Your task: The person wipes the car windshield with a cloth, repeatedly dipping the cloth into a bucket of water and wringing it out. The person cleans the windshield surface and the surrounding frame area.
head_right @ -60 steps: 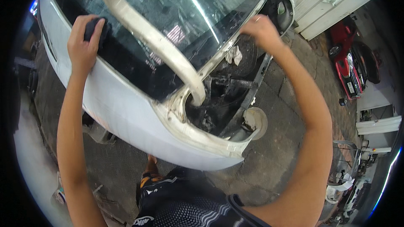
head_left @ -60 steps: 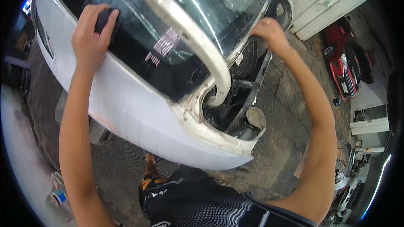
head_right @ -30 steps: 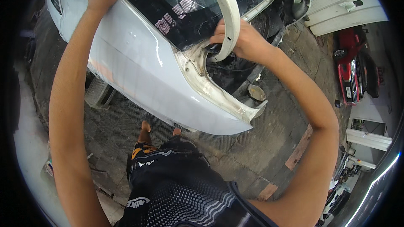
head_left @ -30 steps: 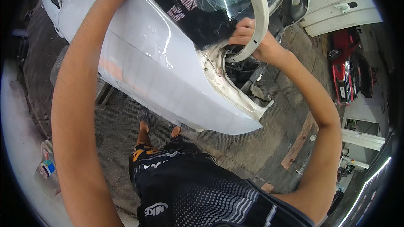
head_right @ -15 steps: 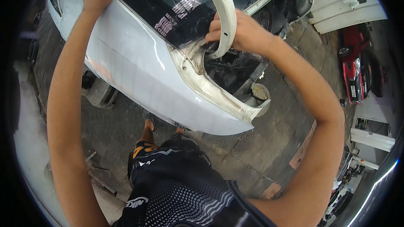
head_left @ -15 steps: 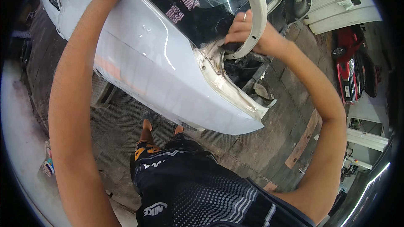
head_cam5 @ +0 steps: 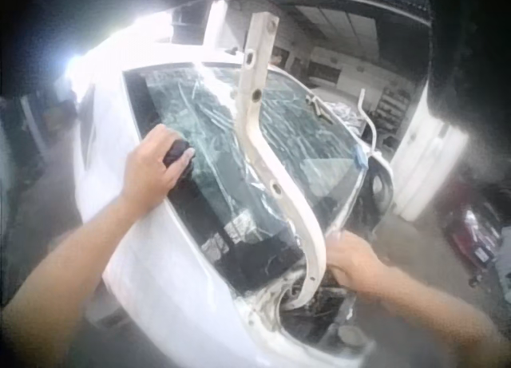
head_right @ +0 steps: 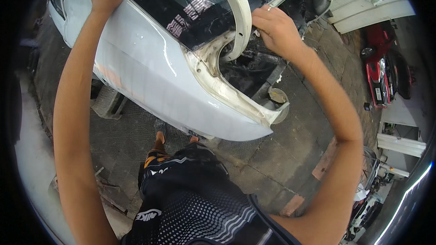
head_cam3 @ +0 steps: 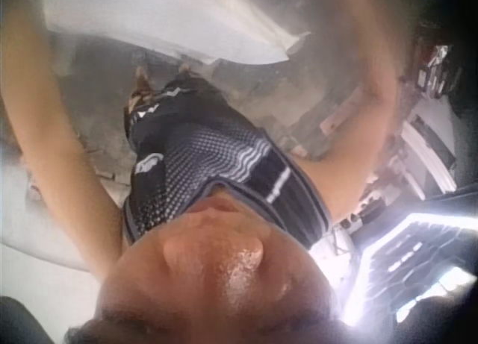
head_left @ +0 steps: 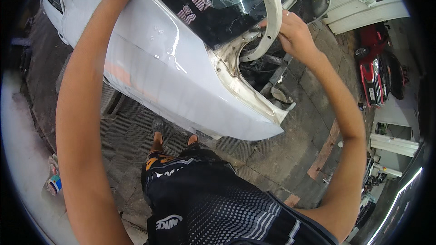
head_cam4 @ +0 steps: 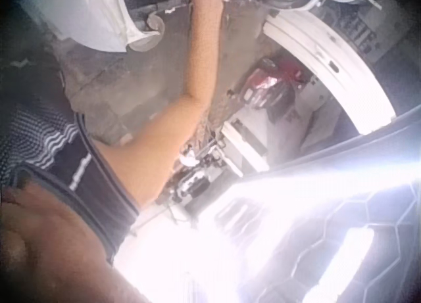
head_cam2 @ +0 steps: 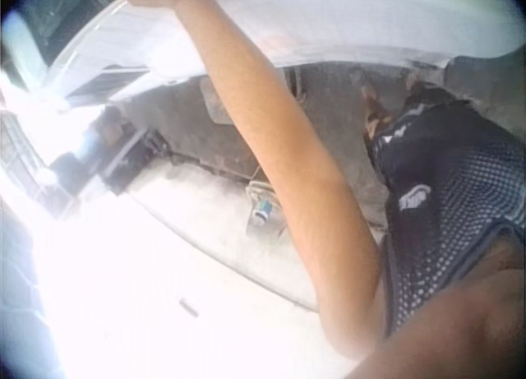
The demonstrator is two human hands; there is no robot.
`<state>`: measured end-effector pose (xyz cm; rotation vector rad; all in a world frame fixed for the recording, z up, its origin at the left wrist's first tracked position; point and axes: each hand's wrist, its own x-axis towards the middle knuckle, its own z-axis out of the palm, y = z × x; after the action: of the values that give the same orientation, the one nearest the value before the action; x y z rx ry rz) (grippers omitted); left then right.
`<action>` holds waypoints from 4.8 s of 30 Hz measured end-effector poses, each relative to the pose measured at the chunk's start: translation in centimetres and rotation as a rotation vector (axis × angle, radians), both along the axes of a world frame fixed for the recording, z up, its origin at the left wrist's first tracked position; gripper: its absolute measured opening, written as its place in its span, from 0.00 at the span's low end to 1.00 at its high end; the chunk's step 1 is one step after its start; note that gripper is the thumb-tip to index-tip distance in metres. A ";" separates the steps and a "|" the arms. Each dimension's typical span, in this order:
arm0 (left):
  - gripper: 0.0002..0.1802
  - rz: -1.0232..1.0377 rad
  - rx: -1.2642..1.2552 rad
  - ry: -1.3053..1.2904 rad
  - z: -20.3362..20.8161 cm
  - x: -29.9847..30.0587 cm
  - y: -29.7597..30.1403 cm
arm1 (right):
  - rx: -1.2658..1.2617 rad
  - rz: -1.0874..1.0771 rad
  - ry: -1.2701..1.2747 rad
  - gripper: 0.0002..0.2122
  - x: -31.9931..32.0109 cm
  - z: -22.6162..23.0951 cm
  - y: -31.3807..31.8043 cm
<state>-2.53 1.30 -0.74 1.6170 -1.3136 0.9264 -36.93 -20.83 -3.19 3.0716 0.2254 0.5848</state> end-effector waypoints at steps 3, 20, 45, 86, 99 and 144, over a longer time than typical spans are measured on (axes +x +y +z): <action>0.11 -0.005 -0.020 -0.025 0.3 0.5 -0.1 | 0.168 -0.353 -0.192 0.14 -1.7 0.5 4.4; 0.12 -0.065 0.124 0.016 0.2 0.9 0.8 | 0.667 -1.149 -0.619 0.16 0.5 -3.0 23.5; 0.19 0.034 0.147 -0.205 -0.8 3.1 -0.1 | 0.223 -1.216 -0.175 0.08 4.9 -4.6 22.0; 0.26 -0.303 0.563 0.280 -3.0 -13.5 -3.8 | 0.560 -0.714 -0.587 0.11 -4.5 -7.5 23.2; 0.15 -0.175 0.196 -0.154 3.5 9.9 -1.2 | 0.456 -1.152 -0.626 0.19 0.5 -4.1 25.8; 0.14 -1.234 0.449 -0.030 -4.2 -4.5 10.3 | 1.879 -0.746 -0.786 0.22 7.0 -2.5 33.7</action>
<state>-7.03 11.62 -4.96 0.7393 -2.1924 -0.1196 -29.89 12.85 -5.74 2.6195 -2.5317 2.8217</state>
